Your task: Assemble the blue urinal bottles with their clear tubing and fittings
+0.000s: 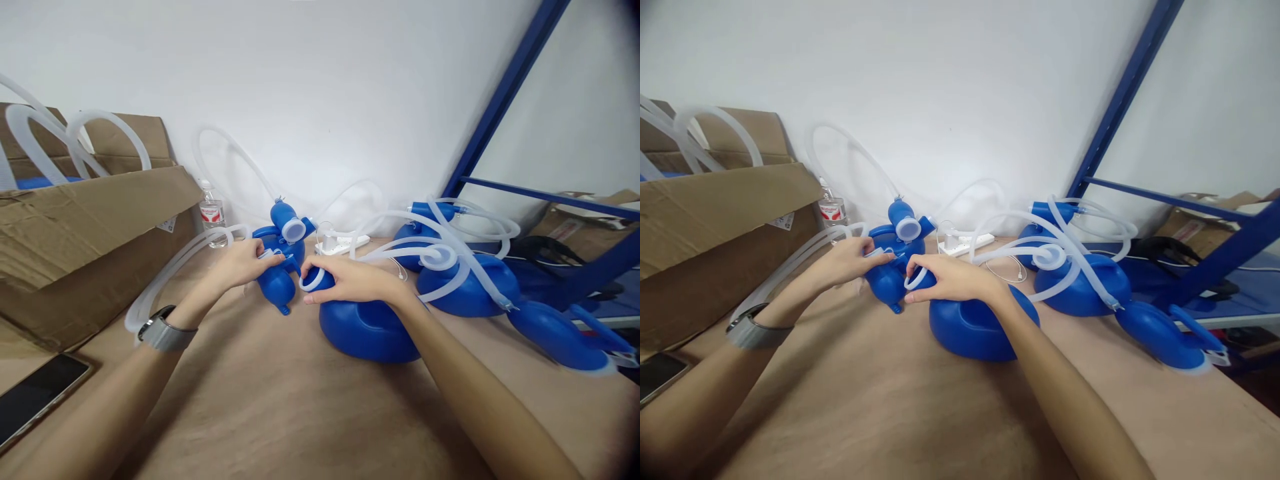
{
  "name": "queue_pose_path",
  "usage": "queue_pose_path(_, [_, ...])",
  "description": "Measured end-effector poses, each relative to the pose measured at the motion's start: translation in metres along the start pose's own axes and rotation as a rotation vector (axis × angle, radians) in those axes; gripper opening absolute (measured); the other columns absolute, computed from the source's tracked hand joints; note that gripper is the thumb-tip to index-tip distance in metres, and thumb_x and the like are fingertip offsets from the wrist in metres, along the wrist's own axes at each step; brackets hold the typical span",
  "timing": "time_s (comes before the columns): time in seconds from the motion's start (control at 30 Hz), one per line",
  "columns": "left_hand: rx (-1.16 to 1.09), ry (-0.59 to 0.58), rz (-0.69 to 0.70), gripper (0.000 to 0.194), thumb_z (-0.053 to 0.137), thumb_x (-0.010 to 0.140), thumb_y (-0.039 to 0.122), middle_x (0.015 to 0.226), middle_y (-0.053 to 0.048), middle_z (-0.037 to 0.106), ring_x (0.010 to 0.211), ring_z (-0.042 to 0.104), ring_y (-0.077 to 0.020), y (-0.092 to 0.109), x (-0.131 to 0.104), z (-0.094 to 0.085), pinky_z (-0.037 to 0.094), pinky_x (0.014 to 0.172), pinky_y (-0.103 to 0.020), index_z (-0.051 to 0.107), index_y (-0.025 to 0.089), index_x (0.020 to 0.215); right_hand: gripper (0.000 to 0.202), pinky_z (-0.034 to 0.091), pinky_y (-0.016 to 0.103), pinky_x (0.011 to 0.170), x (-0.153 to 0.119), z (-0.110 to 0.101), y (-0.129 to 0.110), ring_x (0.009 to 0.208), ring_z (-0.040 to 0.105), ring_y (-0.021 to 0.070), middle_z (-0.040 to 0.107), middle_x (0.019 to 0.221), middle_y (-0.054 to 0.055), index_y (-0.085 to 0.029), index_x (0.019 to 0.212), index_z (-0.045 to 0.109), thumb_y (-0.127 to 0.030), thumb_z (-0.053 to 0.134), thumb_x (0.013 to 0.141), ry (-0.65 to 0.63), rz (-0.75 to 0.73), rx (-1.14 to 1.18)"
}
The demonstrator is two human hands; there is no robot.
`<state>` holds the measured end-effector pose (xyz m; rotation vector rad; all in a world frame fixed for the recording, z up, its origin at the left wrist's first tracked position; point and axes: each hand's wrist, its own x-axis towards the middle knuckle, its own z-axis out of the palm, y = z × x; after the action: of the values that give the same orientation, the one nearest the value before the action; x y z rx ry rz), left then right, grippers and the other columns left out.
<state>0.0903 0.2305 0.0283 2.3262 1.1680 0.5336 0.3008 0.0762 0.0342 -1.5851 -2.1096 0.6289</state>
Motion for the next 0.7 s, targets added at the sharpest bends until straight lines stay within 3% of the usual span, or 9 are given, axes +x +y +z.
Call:
queue_pose_path(0.17, [-0.147, -0.118, -0.081, 0.04, 0.058, 0.097, 0.062, 0.092, -0.007, 0.071, 0.078, 0.074, -0.0257, 0.001, -0.001, 0.03, 0.055, 0.056, -0.03, 0.047, 0.025, 0.105, 0.039, 0.051, 0.034, 0.091, 0.001, 0.001, -0.004, 0.105, 0.069, 0.0245, 0.076, 0.118, 0.002, -0.027, 0.113, 0.07, -0.056, 0.082, 0.09, 0.001, 0.007, -0.006])
queue_pose_path(0.27, [-0.166, -0.162, -0.135, 0.04, 0.045, 0.104, 0.062, 0.103, -0.011, 0.076, 0.083, 0.078, -0.0266, -0.001, 0.001, 0.044, 0.06, 0.057, -0.03, 0.047, 0.023, 0.117, 0.04, 0.05, 0.034, 0.09, 0.001, 0.002, -0.005, 0.105, 0.069, 0.0246, 0.076, 0.119, 0.003, -0.027, 0.113, 0.07, -0.059, 0.08, 0.091, 0.002, 0.022, -0.014])
queue_pose_path(0.53, [0.084, -0.238, -0.157, 0.047, 0.041, 0.104, 0.058, 0.098, -0.016, 0.079, 0.063, 0.075, -0.0275, -0.02, 0.011, 0.048, 0.056, 0.058, -0.034, 0.065, 0.018, 0.105, 0.042, 0.05, 0.035, 0.095, 0.002, 0.004, -0.005, 0.111, 0.069, 0.0255, 0.076, 0.123, 0.003, -0.027, 0.115, 0.07, -0.062, 0.077, 0.093, -0.018, -0.014, -0.015])
queue_pose_path(0.7, [0.217, -0.253, -0.111, 0.054, 0.04, 0.103, 0.063, 0.114, -0.02, 0.081, 0.09, 0.081, -0.0354, -0.021, 0.011, 0.045, 0.059, 0.08, -0.039, 0.068, 0.018, 0.11, 0.038, 0.05, 0.034, 0.095, 0.002, 0.005, -0.011, 0.109, 0.07, 0.0249, 0.077, 0.122, 0.002, -0.027, 0.113, 0.07, -0.058, 0.079, 0.093, -0.025, -0.033, -0.036])
